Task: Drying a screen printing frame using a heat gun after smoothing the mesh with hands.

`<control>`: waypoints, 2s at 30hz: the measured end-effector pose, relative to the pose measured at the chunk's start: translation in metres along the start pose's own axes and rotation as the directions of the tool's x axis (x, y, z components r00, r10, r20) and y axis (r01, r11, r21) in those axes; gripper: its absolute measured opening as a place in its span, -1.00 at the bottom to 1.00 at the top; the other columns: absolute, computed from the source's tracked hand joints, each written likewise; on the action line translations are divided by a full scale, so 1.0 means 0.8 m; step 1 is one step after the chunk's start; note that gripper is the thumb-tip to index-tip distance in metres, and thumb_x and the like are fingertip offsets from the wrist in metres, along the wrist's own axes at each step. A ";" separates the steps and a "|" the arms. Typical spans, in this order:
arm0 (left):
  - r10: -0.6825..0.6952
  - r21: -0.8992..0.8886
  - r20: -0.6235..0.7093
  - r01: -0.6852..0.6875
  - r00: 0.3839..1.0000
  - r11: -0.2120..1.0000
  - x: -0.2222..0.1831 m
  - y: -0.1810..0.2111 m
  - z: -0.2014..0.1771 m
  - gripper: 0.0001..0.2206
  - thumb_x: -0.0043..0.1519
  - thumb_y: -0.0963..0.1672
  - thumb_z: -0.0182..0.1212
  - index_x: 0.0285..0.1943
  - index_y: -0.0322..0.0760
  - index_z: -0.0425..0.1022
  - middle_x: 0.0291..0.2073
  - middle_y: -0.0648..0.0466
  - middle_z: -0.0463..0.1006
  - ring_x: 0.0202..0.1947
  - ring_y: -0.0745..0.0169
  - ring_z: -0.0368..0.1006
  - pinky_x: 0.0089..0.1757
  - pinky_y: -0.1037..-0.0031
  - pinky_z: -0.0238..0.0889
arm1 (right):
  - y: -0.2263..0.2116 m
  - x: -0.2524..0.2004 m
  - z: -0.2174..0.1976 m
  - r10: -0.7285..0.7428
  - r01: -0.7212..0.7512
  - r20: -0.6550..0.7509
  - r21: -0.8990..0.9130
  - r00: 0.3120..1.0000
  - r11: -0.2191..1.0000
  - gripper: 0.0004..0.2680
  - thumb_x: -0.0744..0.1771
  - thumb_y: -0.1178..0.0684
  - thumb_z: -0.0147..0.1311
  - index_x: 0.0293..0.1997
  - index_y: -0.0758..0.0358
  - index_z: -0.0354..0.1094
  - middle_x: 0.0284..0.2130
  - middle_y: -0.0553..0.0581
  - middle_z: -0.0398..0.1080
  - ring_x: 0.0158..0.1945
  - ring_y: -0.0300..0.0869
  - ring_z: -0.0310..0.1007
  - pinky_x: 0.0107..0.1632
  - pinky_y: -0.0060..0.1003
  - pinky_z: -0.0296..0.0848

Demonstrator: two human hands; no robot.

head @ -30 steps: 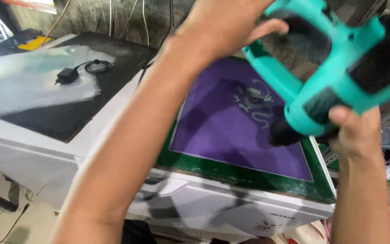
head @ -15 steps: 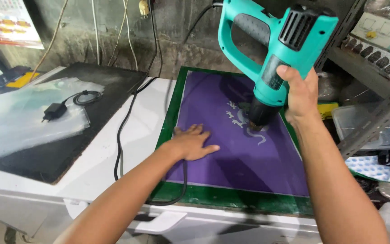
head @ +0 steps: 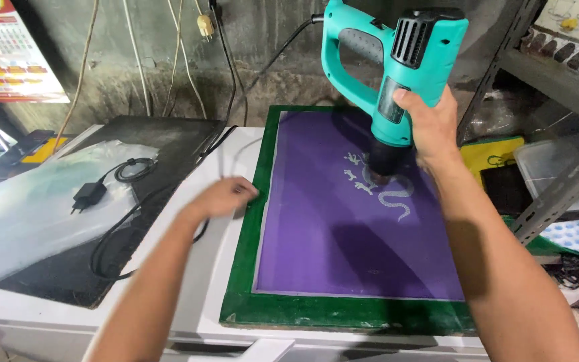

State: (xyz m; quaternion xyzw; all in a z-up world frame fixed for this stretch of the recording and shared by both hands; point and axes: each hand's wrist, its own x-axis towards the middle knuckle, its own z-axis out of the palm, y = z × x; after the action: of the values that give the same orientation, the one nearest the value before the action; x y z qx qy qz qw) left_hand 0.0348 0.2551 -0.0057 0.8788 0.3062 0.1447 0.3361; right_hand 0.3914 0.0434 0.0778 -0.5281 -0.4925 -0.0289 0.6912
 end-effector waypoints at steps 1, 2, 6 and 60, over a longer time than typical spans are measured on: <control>0.031 0.065 0.074 -0.036 0.997 0.997 -0.013 0.026 0.012 -0.62 0.28 -0.04 0.12 0.21 -0.30 0.57 0.15 -0.26 0.57 0.28 -0.28 0.39 0.27 -0.01 0.15 | -0.005 -0.002 0.008 0.029 -0.028 -0.061 0.015 0.998 0.999 -0.63 0.33 -0.06 0.40 0.19 0.12 0.29 -0.07 0.05 0.42 0.01 -0.15 0.45 0.07 -0.06 0.50; 0.057 0.126 0.149 -0.076 0.987 0.989 -0.026 0.052 0.024 -0.55 0.28 -0.01 0.13 0.28 -0.35 0.50 0.25 -0.29 0.48 0.37 -0.28 0.29 0.33 -0.04 0.09 | -0.011 -0.005 0.015 0.059 -0.055 -0.122 0.033 0.991 0.998 -0.65 0.30 -0.07 0.43 0.09 0.09 0.32 -0.15 -0.02 0.40 -0.06 -0.22 0.43 0.03 -0.12 0.51; 0.042 0.488 0.263 -0.171 0.964 0.856 -0.068 0.132 0.054 -0.38 0.35 0.17 -0.11 0.50 -0.18 0.24 0.50 -0.23 0.12 0.57 -0.23 -0.16 0.37 -0.26 -0.25 | 0.002 0.000 0.010 0.017 -0.034 -0.171 -0.099 0.985 0.995 -0.58 0.22 -0.05 0.55 0.05 0.08 0.32 -0.18 0.01 0.42 -0.06 -0.17 0.45 0.00 -0.11 0.44; 0.172 0.280 0.393 -0.296 0.903 0.913 -0.099 0.091 0.114 -0.38 0.38 0.11 -0.18 0.61 -0.09 -0.06 0.59 0.04 -0.14 0.58 0.15 -0.38 0.38 0.10 -0.69 | 0.033 -0.007 0.056 -0.192 0.166 -0.180 -0.150 0.965 0.975 -0.63 0.30 -0.01 0.39 0.10 0.17 0.24 -0.09 0.14 0.47 -0.03 -0.07 0.51 0.03 -0.13 0.54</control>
State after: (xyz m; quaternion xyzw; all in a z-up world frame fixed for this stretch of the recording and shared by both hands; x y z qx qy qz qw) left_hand 0.0480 0.1167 -0.0267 0.9649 0.1502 -0.0325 0.2131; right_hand 0.3739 0.0866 0.0531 -0.5211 -0.4656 -0.1757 0.6934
